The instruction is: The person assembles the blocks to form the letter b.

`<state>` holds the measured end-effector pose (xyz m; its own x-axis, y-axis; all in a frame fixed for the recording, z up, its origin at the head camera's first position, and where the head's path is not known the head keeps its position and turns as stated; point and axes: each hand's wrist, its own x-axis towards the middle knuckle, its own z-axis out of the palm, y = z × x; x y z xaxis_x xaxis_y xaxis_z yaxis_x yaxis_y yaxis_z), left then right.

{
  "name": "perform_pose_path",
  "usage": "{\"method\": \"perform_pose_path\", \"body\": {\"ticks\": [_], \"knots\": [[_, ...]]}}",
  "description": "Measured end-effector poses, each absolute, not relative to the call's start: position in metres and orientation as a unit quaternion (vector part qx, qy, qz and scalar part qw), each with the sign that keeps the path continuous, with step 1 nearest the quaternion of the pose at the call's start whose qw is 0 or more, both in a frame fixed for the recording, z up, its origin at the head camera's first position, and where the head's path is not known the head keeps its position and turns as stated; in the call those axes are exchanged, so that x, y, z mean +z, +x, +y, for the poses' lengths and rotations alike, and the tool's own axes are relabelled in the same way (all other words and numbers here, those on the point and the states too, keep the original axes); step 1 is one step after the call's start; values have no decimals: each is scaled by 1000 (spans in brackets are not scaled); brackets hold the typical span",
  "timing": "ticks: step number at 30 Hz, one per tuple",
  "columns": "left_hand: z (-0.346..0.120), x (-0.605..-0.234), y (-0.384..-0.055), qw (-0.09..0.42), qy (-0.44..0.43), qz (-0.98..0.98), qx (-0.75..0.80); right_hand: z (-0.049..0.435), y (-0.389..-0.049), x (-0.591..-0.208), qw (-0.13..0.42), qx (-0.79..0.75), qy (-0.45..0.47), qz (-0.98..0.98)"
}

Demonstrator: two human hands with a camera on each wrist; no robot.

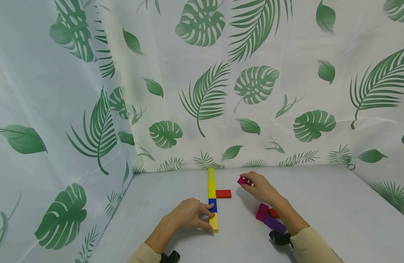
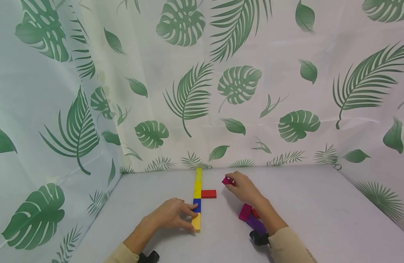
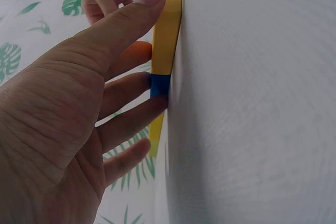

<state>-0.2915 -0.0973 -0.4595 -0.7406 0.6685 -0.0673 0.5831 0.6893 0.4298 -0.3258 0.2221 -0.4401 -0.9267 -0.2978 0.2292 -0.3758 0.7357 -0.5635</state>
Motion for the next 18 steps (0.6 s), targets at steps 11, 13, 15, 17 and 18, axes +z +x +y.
{"method": "perform_pose_path", "body": {"ticks": [11, 13, 15, 17, 18], "knots": [[-98, -459, -291, 107, 347, 912, 190, 214, -327, -447, 40, 287, 188, -939], [-98, -458, -290, 105, 349, 912, 189, 212, -327, -449, 42, 276, 194, -940], [-98, -458, -290, 104, 351, 911, 188, 211, -327, -450, 44, 267, 199, -942], [-98, -458, -291, 106, 351, 911, 188, 210, -326, -451, 42, 259, 203, -943], [-97, -458, -291, 106, 351, 911, 188, 209, -325, -452, 39, 256, 202, -944]]}}
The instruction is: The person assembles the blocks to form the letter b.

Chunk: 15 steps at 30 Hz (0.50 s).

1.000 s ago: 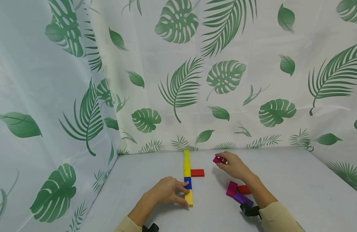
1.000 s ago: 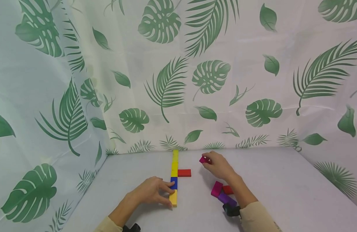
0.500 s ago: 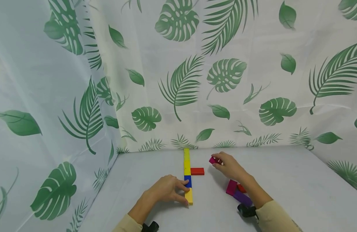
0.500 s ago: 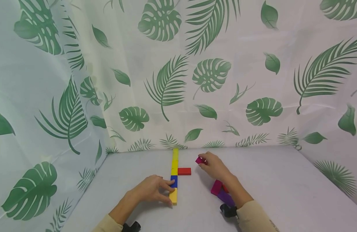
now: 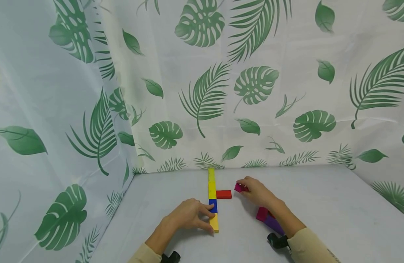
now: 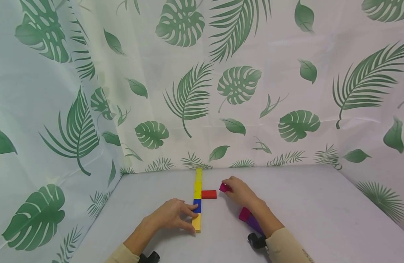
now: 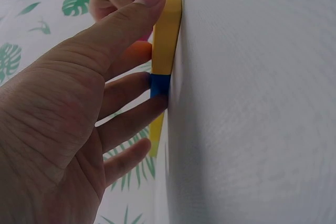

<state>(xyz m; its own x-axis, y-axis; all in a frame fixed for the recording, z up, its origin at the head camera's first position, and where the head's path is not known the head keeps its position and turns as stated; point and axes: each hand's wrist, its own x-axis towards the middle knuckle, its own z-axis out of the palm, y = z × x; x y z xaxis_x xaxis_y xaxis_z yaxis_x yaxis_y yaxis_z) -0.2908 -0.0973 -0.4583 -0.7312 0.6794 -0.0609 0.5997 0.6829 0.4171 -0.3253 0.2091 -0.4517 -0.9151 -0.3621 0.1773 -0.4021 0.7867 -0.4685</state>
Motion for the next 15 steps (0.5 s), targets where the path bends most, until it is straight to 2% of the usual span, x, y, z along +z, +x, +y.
{"method": "perform_pose_path", "body": {"ticks": [15], "knots": [[-97, -459, -291, 106, 347, 913, 185, 203, -323, -457, 4, 245, 171, -954]]}}
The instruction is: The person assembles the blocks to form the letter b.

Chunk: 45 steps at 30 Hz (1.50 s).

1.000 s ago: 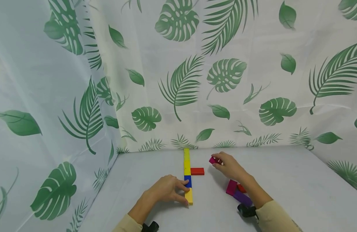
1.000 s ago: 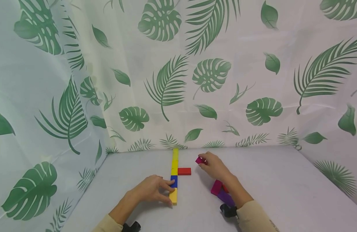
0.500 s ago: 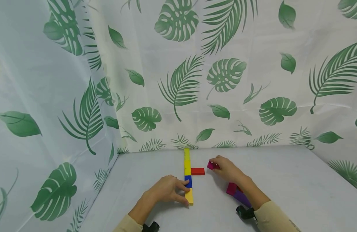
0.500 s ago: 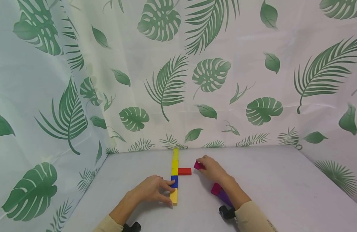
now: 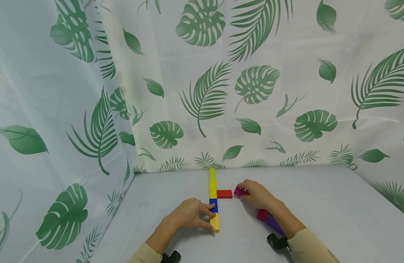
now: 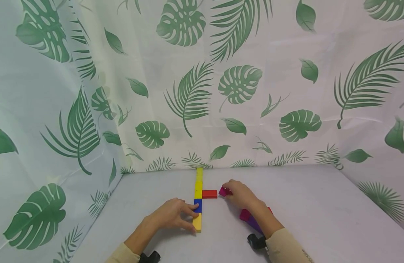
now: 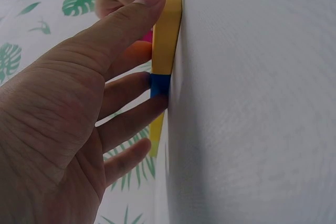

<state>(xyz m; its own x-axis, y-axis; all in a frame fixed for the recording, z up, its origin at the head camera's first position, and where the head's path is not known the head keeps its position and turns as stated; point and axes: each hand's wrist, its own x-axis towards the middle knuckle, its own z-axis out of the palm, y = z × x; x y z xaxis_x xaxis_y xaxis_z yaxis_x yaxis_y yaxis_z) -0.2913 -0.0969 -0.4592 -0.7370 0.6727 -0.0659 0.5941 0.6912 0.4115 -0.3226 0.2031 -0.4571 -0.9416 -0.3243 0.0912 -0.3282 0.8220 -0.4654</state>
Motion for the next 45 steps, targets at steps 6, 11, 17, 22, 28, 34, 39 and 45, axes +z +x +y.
{"method": "perform_pose_path", "body": {"ticks": [6, 11, 17, 22, 28, 34, 39, 45], "knots": [[-97, -459, -291, 105, 346, 913, 189, 204, -323, -461, 9, 245, 178, -953], [-97, -459, -291, 106, 345, 913, 191, 206, -321, -461, 9, 239, 182, -954], [-96, -460, -291, 108, 344, 912, 194, 205, -319, -458, 4, 241, 180, -954], [-97, -460, -291, 105, 345, 912, 198, 205, -319, -457, 0, 240, 176, -955], [-98, -459, -290, 99, 352, 910, 197, 204, -320, -458, -6, 244, 170, -955], [-98, -458, -290, 97, 359, 908, 194, 204, -319, -457, -6, 248, 172, -953], [-99, -460, -291, 92, 366, 905, 195, 204, -319, -458, -11, 251, 172, -953], [-99, -461, -291, 90, 362, 906, 199, 204, -321, -458, -15, 251, 172, -953]]}}
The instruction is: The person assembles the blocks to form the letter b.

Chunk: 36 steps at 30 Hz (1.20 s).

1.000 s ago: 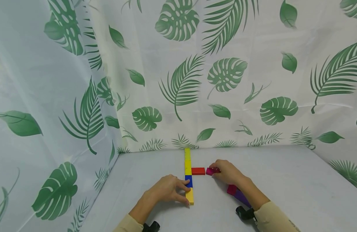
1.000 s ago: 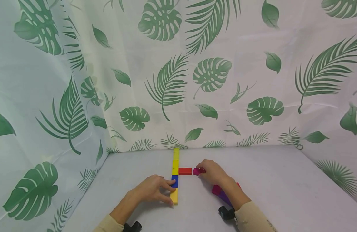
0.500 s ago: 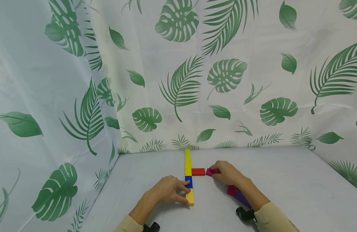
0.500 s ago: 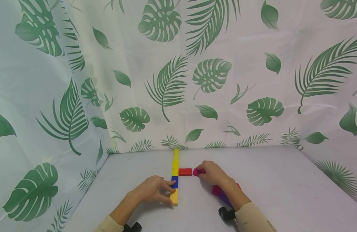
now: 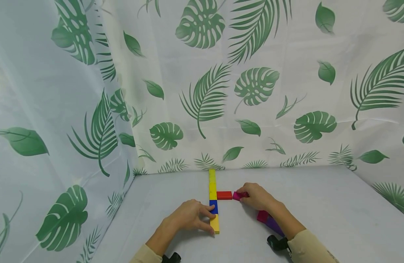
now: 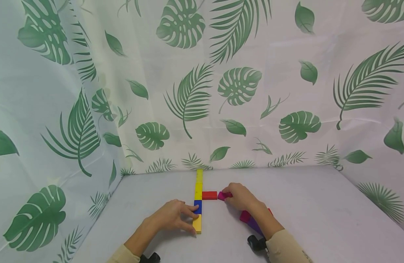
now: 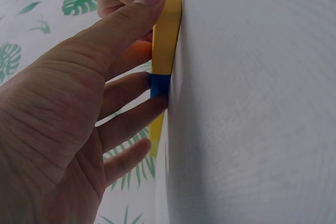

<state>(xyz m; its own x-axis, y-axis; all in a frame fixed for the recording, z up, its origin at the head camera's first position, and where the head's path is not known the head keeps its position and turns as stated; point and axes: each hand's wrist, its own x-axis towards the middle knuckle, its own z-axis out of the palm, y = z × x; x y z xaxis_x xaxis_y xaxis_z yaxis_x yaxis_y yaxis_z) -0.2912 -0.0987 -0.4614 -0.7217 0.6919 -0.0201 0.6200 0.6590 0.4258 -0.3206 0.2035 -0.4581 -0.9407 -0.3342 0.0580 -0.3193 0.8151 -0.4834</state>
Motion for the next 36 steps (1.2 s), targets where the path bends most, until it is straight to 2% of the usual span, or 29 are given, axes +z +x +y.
{"method": "perform_pose_path", "body": {"ticks": [36], "knots": [[-97, -459, -290, 114, 338, 910, 210, 202, -320, -456, 27, -254, -158, 954]]}}
